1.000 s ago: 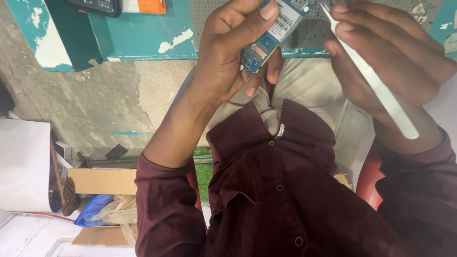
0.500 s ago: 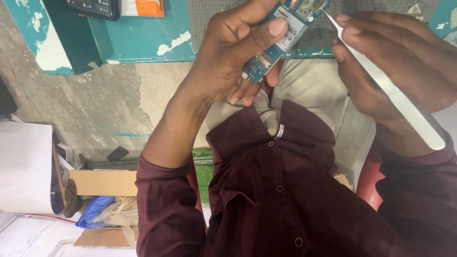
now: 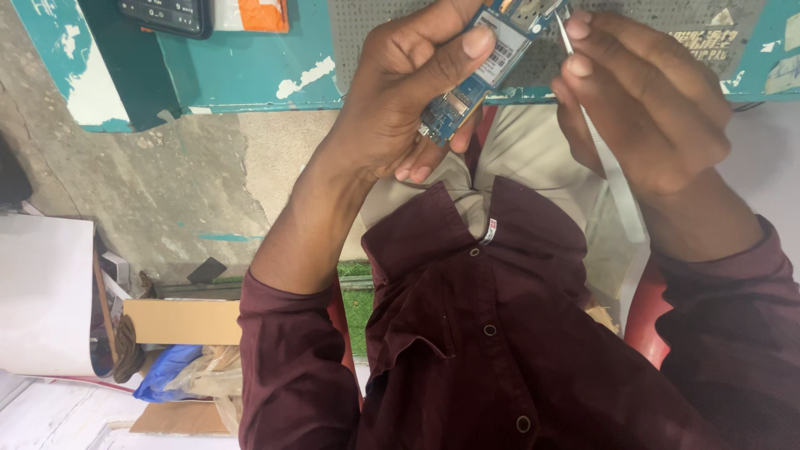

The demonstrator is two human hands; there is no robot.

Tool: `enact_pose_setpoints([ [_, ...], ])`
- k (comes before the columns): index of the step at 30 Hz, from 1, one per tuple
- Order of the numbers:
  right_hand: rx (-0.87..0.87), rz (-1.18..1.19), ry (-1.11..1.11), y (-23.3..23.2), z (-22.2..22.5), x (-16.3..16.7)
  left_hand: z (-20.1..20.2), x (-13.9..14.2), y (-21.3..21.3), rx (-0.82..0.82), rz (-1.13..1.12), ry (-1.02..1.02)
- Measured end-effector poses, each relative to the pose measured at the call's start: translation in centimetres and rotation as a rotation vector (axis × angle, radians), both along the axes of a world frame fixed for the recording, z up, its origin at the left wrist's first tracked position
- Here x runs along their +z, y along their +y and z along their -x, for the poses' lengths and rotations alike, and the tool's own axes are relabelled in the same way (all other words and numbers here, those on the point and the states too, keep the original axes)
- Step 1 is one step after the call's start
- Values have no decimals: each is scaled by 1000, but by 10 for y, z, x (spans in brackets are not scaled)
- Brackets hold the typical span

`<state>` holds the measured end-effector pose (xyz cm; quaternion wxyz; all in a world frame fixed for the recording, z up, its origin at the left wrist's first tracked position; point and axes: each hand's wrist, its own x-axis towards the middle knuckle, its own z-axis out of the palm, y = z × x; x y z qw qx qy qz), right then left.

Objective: The person uses tweezers to manipulate small components on a blue circuit board, adjusting and repositioning parts while holding the board steady. The person briefly touches their face before resuming work on the board.

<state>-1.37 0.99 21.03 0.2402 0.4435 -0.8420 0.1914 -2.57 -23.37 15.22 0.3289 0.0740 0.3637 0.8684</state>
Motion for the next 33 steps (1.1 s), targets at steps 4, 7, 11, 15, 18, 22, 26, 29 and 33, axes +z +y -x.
enact_pose_setpoints([
  [4, -48, -52, -4, -11, 3, -1, 3, -2, -1, 2, 5, -12],
  [7, -14, 155, 25, -13, 7, -10, 3, 0, -2, 8, 38, 2],
  [11, -27, 258, -285, 4, 1, -25, 6, -4, -5, 22, 120, 38],
  [15, -64, 257, -411, 19, -7, -36, 9, -1, -6, 51, 228, 7],
  [18, -97, 252, -520, 32, -16, -18, 0, 13, 3, 58, 247, 69],
  [22, -128, 252, -642, 33, -20, 17, -2, 37, 6, 66, 273, 162],
  [26, -161, 312, -792, 25, -22, 40, 1, 53, 5, 59, 341, 178],
  [29, -176, 287, -784, 26, -22, 57, 3, 62, 3, 46, 381, 141],
  [33, -188, 271, -808, 27, -20, 68, 2, 70, 4, 35, 400, 169],
])
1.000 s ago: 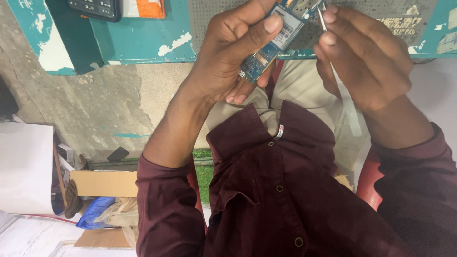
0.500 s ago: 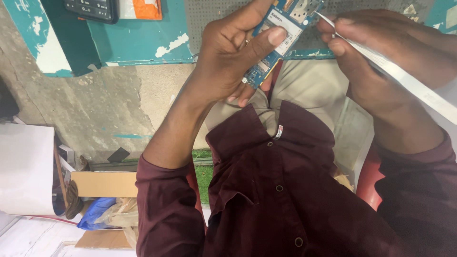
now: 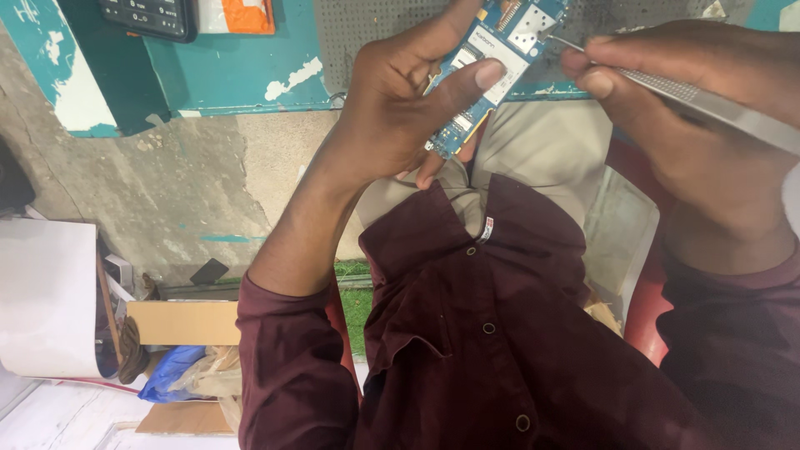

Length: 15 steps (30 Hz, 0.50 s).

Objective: The person uses tweezers to manipulate small components on a blue circuit board, adjusting and repositioning parts while holding the board steady. The person briefly touches their face before resuming work on the board.

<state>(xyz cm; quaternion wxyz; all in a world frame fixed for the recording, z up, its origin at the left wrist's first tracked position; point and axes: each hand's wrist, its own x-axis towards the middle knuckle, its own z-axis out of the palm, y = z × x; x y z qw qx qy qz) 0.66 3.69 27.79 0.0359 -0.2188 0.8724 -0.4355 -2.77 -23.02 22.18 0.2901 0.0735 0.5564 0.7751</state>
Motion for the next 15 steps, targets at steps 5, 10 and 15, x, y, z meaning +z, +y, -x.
enact_pose_setpoints([
  [5, -4, 44, -27, -1, 2, 0, 1, 3, -1, 9, -4, -13],
  [10, -33, 131, -67, -1, 1, -6, -3, 6, 1, 55, -171, -111],
  [15, -74, 312, -176, 8, 0, -16, -15, 0, 5, 78, -112, 80],
])
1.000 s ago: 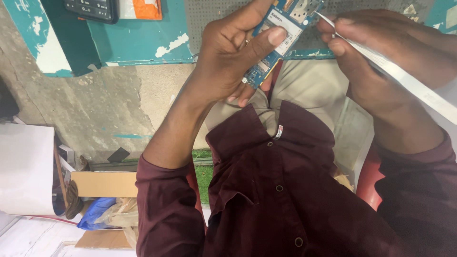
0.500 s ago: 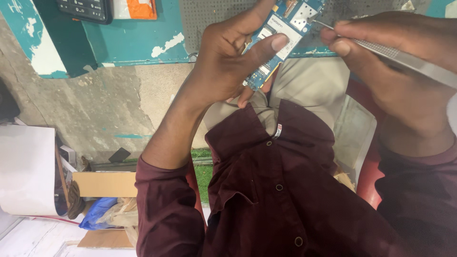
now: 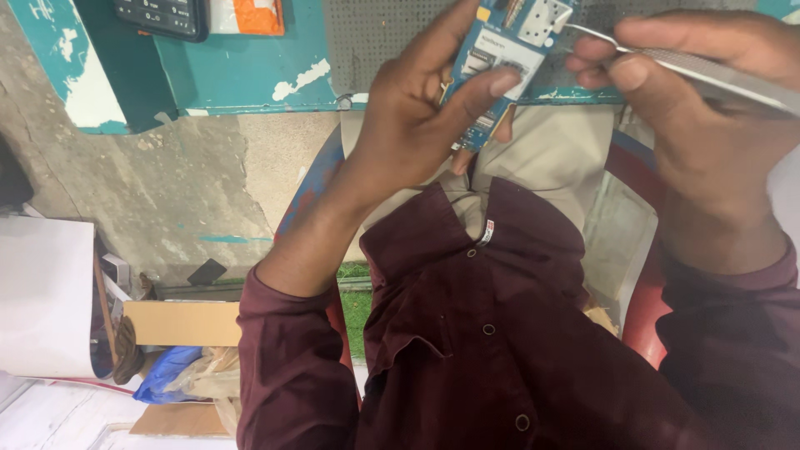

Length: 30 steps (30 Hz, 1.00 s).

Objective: The person uses tweezers to manipulate small components on a blue circuit board, adjusting and repositioning parts while holding the board steady. The person briefly touches their face before resuming work on the board.

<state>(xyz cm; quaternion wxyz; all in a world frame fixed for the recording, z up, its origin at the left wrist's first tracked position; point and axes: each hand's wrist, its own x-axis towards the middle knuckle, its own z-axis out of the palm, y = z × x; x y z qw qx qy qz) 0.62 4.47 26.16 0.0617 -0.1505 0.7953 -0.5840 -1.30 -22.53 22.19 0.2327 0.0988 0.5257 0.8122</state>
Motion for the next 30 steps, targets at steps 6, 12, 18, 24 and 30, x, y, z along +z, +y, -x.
enact_pose_setpoints([
  [6, -54, 430, -228, 9, 9, -17, 1, -29, -10, 111, 227, 470],
  [12, -84, 548, -246, 7, 0, -16, 9, -41, -5, 199, 202, 736],
  [18, -91, 476, -260, -2, 1, -5, 19, -35, 4, 212, 200, 818],
  [24, -110, 473, -185, -11, 0, 0, 22, -26, 3, 201, 191, 816],
  [30, -24, 556, -117, -17, -2, -16, 18, -21, 0, 175, 203, 794],
])
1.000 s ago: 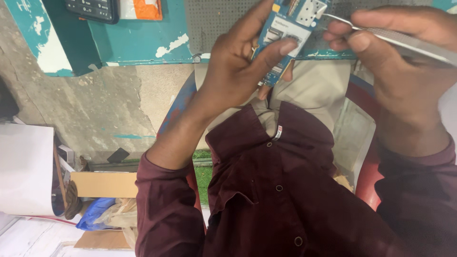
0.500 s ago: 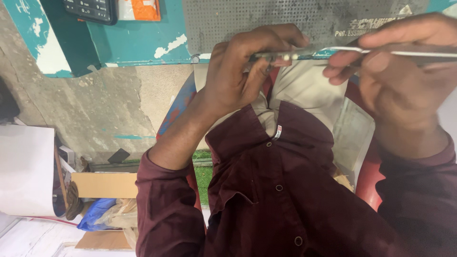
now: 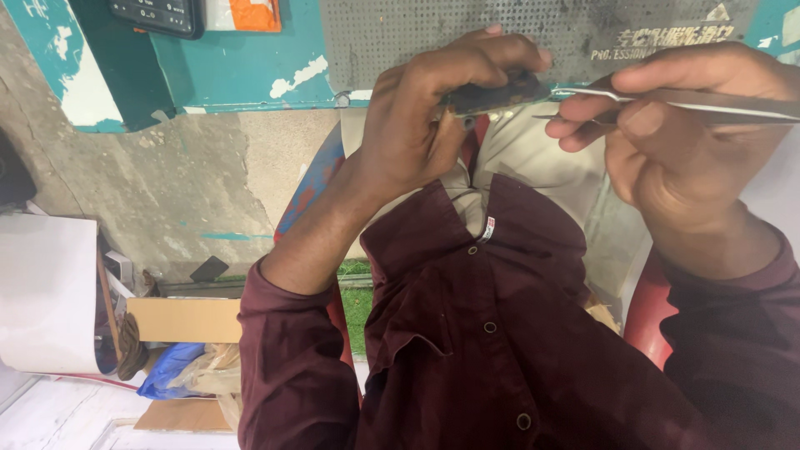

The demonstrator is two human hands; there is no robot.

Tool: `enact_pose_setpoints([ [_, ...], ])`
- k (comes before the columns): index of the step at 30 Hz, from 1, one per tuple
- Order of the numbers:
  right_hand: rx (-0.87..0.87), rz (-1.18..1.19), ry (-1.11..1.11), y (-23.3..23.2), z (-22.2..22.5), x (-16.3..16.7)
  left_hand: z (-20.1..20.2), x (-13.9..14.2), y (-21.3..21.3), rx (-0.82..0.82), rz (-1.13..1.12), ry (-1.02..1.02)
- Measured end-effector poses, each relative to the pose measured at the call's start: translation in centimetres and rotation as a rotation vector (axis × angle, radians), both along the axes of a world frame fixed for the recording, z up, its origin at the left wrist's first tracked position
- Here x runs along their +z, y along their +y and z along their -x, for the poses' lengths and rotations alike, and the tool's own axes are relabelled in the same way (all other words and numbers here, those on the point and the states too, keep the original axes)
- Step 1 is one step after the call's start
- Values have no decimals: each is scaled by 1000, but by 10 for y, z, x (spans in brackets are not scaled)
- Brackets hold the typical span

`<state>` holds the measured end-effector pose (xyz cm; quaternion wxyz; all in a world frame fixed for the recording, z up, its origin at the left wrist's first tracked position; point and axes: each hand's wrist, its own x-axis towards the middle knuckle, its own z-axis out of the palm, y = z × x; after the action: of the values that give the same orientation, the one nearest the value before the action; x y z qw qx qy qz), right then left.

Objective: The person uses tweezers to manipulate small components on a blue circuit board, adjusting and repositioning parts while holding the board steady. The person briefly touches their face before resuming work on the board.

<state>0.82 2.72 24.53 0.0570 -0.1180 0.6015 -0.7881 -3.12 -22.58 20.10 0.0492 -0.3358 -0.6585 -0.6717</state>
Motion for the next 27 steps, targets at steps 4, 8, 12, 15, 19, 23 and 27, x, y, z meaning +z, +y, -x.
enact_pose_setpoints([
  [4, 29, 53, -24, -3, -1, -4, 2, 1, 3, -69, -60, -56],
  [8, 41, 107, -86, -5, 2, -6, 4, 3, 3, -29, -4, 23],
  [12, 16, 170, -182, -5, 2, -5, 2, 5, 6, -16, 2, 2],
  [15, 18, 218, -261, -5, 1, -4, 1, 6, 5, -37, 6, -61],
  [19, 36, 247, -302, -5, 4, -3, -1, 7, 0, -20, 49, -42],
  [23, 13, 278, -377, -3, 4, -2, -2, 8, -1, -18, 75, -46],
  [27, 18, 297, -408, 1, 2, -1, -4, 8, -2, -5, 94, -42],
])
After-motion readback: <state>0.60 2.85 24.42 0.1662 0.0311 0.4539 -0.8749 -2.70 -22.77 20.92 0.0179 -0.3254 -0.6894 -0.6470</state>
